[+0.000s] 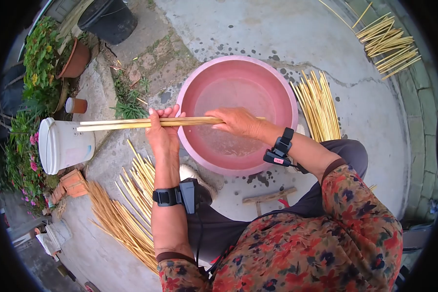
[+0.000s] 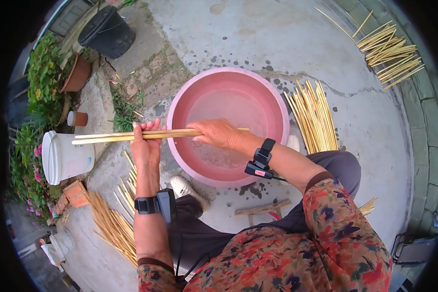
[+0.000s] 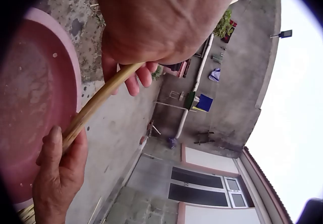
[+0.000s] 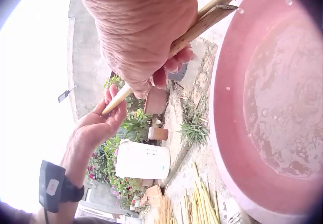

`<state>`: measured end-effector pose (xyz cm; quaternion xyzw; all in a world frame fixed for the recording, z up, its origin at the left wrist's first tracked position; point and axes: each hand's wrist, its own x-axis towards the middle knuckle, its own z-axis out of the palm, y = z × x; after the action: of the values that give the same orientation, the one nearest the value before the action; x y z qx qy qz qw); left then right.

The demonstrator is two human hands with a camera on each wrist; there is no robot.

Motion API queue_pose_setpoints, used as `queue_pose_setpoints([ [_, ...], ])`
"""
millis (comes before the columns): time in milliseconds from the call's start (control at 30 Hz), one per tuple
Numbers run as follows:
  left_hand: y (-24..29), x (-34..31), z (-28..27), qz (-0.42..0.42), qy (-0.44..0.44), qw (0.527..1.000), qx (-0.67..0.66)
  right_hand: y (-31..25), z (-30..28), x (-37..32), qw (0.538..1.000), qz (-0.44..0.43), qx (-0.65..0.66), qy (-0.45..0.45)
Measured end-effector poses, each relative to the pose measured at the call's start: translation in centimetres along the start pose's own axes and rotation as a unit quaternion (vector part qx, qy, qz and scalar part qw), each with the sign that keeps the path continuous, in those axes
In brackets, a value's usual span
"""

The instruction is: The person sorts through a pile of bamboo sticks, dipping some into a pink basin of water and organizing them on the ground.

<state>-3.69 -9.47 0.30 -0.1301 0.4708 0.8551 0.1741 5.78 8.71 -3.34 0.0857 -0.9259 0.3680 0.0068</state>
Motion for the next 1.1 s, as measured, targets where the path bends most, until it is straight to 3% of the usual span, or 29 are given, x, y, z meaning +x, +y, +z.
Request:
queue_pose_setpoints([
  [167,1.0,0.0,-0.8,-0.001,-0.034,0.999,-0.03,-0.5,-0.6,0.6,0.988,0.011,0.15,-0.03],
  [367,1.7,-0.1,-0.8,-0.034,-0.101,0.994,0.009,0.5,-1.6,0.8,0.951,0.1,0.271,-0.112],
  [433,1.8,-0.1,-1.0,-0.046,-0.132,0.99,0.021,1.0,-2.3,0.9,0.887,0.18,0.377,-0.197],
  [533,2.3,-0.2,-0.6,-0.06,-0.154,0.984,0.065,1.5,-2.3,0.7,0.849,0.179,0.45,-0.213],
  [667,2.4,-0.3,-0.3,-0.063,-0.156,0.985,0.039,1.4,-3.1,0.9,0.848,0.163,0.449,-0.23],
  [967,1.2,0.4,-0.6,-0.032,-0.125,0.99,0.056,-1.3,-1.3,3.6,0.922,0.111,0.305,-0.212],
  [1033,0.5,0.3,0.0,-0.037,-0.115,0.991,0.059,-3.1,-1.4,4.5,0.94,0.07,0.304,-0.139],
  [1100,0.3,0.3,0.1,-0.038,-0.103,0.992,0.061,-2.7,-0.4,5.2,0.946,0.058,0.291,-0.132],
])
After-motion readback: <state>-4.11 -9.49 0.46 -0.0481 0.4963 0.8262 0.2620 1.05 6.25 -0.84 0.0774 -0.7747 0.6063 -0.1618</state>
